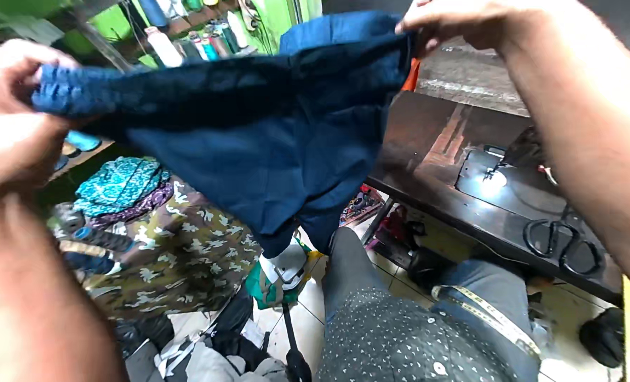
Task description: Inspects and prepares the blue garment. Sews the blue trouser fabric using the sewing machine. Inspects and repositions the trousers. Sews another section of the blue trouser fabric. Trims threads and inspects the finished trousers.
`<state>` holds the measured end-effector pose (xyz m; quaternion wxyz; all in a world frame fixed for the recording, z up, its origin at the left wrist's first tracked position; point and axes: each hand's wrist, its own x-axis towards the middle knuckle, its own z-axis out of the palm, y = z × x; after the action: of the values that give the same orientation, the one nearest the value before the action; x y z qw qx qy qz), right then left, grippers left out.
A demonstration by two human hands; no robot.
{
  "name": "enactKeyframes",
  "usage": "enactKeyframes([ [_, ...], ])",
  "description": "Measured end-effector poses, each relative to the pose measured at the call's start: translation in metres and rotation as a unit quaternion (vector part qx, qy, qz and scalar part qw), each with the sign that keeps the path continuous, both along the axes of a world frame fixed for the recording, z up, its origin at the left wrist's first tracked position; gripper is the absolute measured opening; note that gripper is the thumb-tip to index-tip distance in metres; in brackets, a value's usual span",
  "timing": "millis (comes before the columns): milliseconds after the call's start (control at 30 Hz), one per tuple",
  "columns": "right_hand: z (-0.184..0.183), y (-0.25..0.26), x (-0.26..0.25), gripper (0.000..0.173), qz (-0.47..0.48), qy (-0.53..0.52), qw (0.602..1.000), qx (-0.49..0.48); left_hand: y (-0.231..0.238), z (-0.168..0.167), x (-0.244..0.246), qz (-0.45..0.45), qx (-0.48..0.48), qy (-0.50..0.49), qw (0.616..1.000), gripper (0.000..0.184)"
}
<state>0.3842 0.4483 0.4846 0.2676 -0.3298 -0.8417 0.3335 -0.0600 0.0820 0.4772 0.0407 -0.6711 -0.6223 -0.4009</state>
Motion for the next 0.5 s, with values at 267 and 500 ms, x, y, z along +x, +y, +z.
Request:
enactKeyframes([
  [267,-0.125,-0.179,0.060,0.024,0.534,-0.183,0.825,0.013,-0.117,-0.232,0.113,0.043,-0.513,-0.140,0.846,0.050],
  [500,-0.253,-0.232,-0.004,0.021,0.607,-0.312,0.711,-0.170,-0.044,-0.350,0.212,0.063,-0.566,-0.189,0.800,0.040],
])
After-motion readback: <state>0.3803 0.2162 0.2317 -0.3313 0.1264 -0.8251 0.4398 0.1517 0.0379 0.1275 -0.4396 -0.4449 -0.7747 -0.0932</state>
